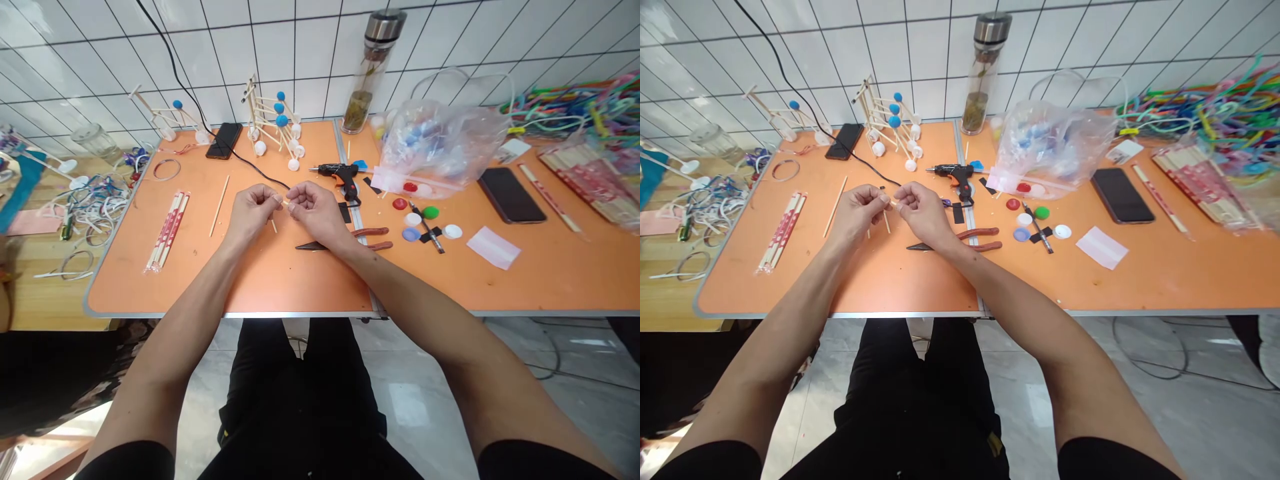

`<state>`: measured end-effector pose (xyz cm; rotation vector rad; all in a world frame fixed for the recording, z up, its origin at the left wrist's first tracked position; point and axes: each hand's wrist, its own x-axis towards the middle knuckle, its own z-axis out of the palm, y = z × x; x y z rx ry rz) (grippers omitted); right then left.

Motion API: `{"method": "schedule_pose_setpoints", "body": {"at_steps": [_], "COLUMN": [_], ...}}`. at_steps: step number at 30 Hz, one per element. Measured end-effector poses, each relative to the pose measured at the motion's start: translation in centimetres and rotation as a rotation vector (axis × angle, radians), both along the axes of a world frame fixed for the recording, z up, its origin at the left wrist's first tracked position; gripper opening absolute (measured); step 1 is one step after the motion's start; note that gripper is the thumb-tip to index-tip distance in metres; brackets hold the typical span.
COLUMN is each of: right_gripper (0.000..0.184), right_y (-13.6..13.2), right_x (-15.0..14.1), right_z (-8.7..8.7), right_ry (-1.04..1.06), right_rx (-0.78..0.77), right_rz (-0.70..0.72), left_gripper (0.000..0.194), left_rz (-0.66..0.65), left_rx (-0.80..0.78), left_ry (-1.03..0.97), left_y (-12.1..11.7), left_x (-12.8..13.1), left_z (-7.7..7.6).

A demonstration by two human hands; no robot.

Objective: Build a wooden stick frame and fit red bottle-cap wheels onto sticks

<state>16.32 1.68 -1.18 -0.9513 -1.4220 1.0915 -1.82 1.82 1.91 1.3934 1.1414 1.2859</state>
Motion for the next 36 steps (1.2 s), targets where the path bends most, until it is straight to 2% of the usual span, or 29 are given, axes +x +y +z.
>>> {"method": "schedule_pose_setpoints", "body": {"at_steps": [6,10,17,21,24,26,28,31,33,36], "right_gripper": [0.026,0.025,0.017,0.014,0.018,0.02,0.026,0.026,0.027,0.025], "right_y": [-0.1,-0.5,-1.0,-1.7,-2.7,-3.4,-4.0,-4.6,-4.7,-4.9], "right_x": [-0.2,-0.5,-0.6,-0.5,0.1,1.5,4.2,10.2,14.6,19.9], "right_z": [0.1,0.3,1.0,1.9,3.7,5.6,7.9,10.7,11.2,10.0], "right_ry": [0.044,0.028,-0.044,-0.165,-0.33,-0.499,-0.648,-0.821,-0.988,-1.303], "right_rx": [0.015,0.005,0.018,0.056,0.076,0.124,0.185,0.224,0.174,0.034], "right_rz": [0.001,0.006,0.01,0.024,0.088,0.118,0.126,-0.063,-0.215,-0.25], "left_gripper": [0.031,0.035,0.037,0.038,0.032,0.026,0.02,0.016,0.014,0.013], "left_rz": [-0.047,-0.067,-0.004,0.014,0.009,0.02,0.036,0.042,0.021,-0.026], "left_rx": [-0.052,-0.028,-0.029,-0.048,-0.076,-0.096,-0.116,-0.167,-0.205,-0.245], "left_ry": [-0.136,-0.146,-0.221,-0.271,-0.274,-0.269,-0.274,-0.297,-0.317,-0.334], "left_y": [0.1,0.2,0.5,0.5,0.4,0.3,0.2,0.1,-0.1,-0.3], "left_x": [0.1,0.0,-0.4,-0.6,-0.5,-0.4,-0.3,-0.1,0.1,0.3], "left_z": [-0.3,-0.4,-0.5,-0.2,0.0,0.1,0.2,0.6,1.0,1.4]}}
